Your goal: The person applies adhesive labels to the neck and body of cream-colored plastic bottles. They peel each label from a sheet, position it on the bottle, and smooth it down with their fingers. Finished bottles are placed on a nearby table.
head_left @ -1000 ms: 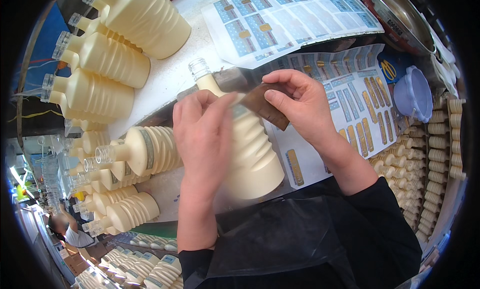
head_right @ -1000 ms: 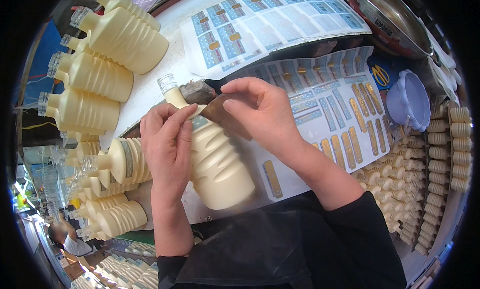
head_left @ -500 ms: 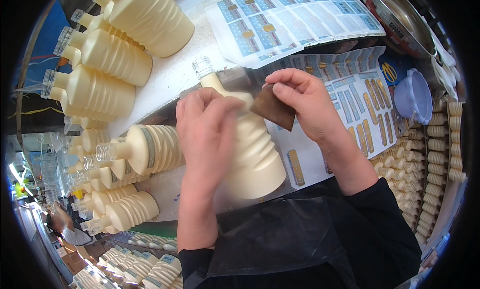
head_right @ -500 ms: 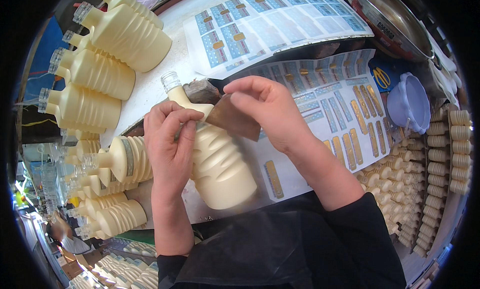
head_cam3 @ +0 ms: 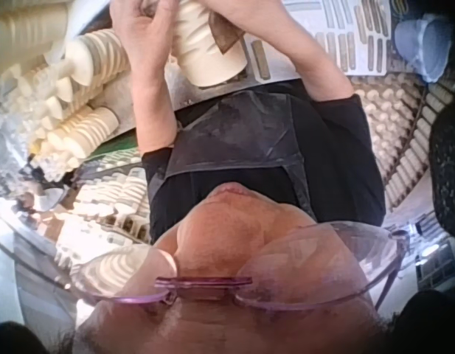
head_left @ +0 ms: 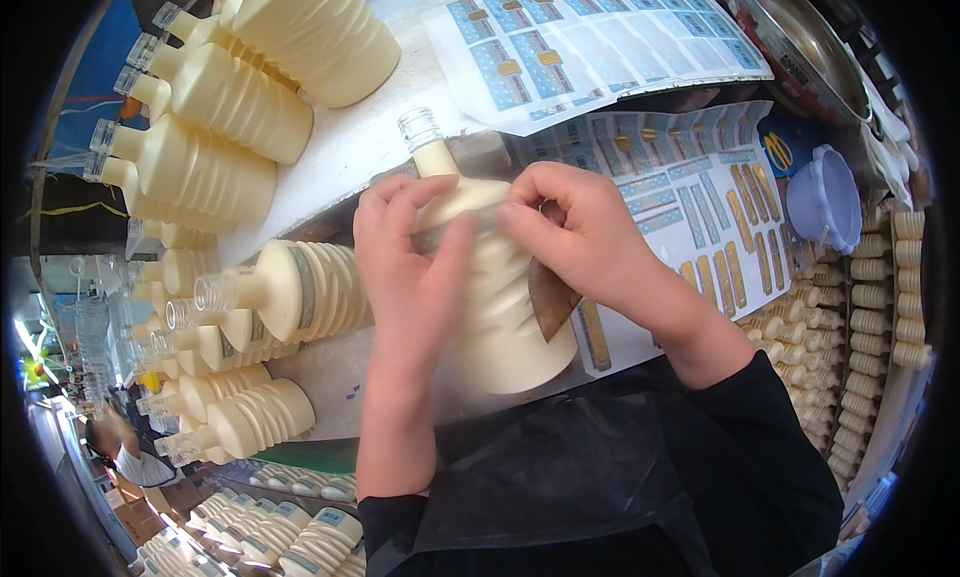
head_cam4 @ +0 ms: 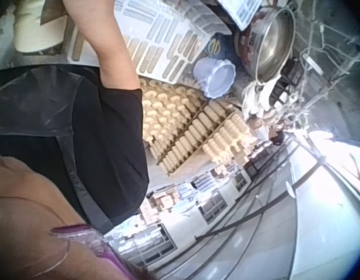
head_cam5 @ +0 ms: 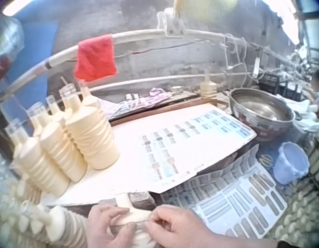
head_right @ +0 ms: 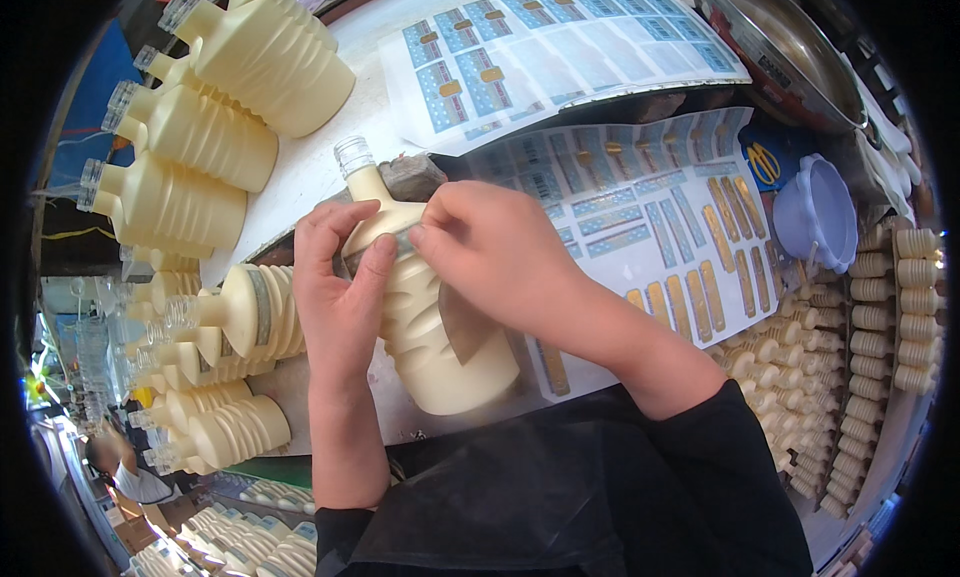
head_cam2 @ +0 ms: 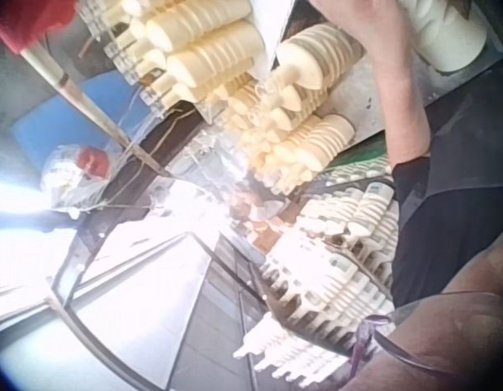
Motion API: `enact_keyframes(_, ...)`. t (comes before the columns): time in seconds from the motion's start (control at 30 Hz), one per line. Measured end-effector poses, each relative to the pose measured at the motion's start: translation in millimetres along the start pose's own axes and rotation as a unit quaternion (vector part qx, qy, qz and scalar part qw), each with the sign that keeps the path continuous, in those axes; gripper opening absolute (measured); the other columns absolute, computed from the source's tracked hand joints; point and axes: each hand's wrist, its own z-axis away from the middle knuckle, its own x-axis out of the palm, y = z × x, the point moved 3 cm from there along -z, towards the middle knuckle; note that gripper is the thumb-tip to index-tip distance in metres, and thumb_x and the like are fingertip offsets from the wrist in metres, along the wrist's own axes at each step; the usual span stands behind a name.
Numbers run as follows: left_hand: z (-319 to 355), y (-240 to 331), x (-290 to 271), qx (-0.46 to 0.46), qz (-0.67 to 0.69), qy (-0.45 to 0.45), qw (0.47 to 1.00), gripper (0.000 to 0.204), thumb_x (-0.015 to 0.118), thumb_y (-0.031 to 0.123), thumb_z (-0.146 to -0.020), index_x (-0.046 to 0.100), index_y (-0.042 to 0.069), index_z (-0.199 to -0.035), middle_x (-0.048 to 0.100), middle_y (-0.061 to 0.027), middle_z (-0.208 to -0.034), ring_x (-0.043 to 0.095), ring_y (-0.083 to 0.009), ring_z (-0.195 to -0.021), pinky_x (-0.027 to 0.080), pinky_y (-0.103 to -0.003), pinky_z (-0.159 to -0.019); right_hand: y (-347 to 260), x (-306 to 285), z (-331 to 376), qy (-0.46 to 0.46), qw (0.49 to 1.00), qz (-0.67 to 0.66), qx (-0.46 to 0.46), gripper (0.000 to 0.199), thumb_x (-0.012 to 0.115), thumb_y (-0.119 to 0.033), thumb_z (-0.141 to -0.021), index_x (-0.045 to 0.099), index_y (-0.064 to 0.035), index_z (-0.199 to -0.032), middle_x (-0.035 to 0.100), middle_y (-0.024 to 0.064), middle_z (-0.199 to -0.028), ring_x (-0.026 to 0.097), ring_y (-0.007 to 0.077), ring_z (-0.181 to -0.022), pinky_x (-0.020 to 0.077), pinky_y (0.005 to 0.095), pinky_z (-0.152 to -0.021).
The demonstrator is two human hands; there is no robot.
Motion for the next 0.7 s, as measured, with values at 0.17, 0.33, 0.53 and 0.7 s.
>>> enact_keyframes(0.17, 1.5, -5.6, -2.8, -0.116, 0.094, -0.006, 0.989, 0.035, 0.082, 0.010, -0.080, 0.071, 0.004, -0.112, 0.058, -0.0083, -0.113, 0.058, -0.0222, -0.109, 0.046, -0.034, -0.100, 6.0, 1.6, -1.4, -0.036, 0.992, -0.106, 0.062, 0.016, 0.068, -0.015, -0.098, 0.065, -0.0022, -0.088, 0.064, -0.0035, -0.083, 0.056, 0.0006, -0.075, 0.0448, 0.0204, -0.065)
enact_keyframes(0.33, 0.6, -2.3, -2.0, -0.153, 0.115, -0.015, 0.981, 0.033, 0.081, 0.010, -0.081, 0.070, 0.004, -0.112, 0.058, -0.0074, -0.113, 0.058, -0.0198, -0.109, 0.046, -0.032, -0.100, 14.4, 4.2, -1.0, 0.002, 0.996, -0.077, 0.050, 0.016, 0.068, -0.015, -0.097, 0.064, -0.0023, -0.088, 0.064, -0.0040, -0.079, 0.055, -0.0007, -0.072, 0.0441, 0.0192, -0.063)
enact_keyframes(0.53, 1.4, -5.4, -0.7, -0.152, 0.140, -0.010, 0.978, 0.032, 0.080, 0.009, -0.082, 0.070, 0.004, -0.113, 0.057, -0.0069, -0.114, 0.057, -0.0187, -0.111, 0.045, -0.031, -0.101, 11.3, 6.1, -0.6, 0.037, 0.999, -0.012, 0.026, 0.017, 0.069, -0.016, -0.095, 0.065, -0.0012, -0.088, 0.064, 0.0018, -0.076, 0.058, 0.0086, -0.070, 0.0462, 0.0256, -0.064)
enact_keyframes(0.7, 2.9, -5.7, -0.3, -0.153, 0.132, -0.013, 0.979, 0.025, 0.072, 0.011, -0.089, 0.070, 0.004, -0.114, 0.057, -0.0089, -0.116, 0.056, -0.0215, -0.113, 0.043, -0.033, -0.105, 23.6, -2.5, -3.6, 0.110, 0.994, 0.022, 0.011, 0.028, 0.070, -0.025, -0.092, 0.065, -0.0006, -0.105, 0.071, 0.0178, -0.088, 0.071, 0.0314, -0.081, 0.0538, 0.0410, -0.075)
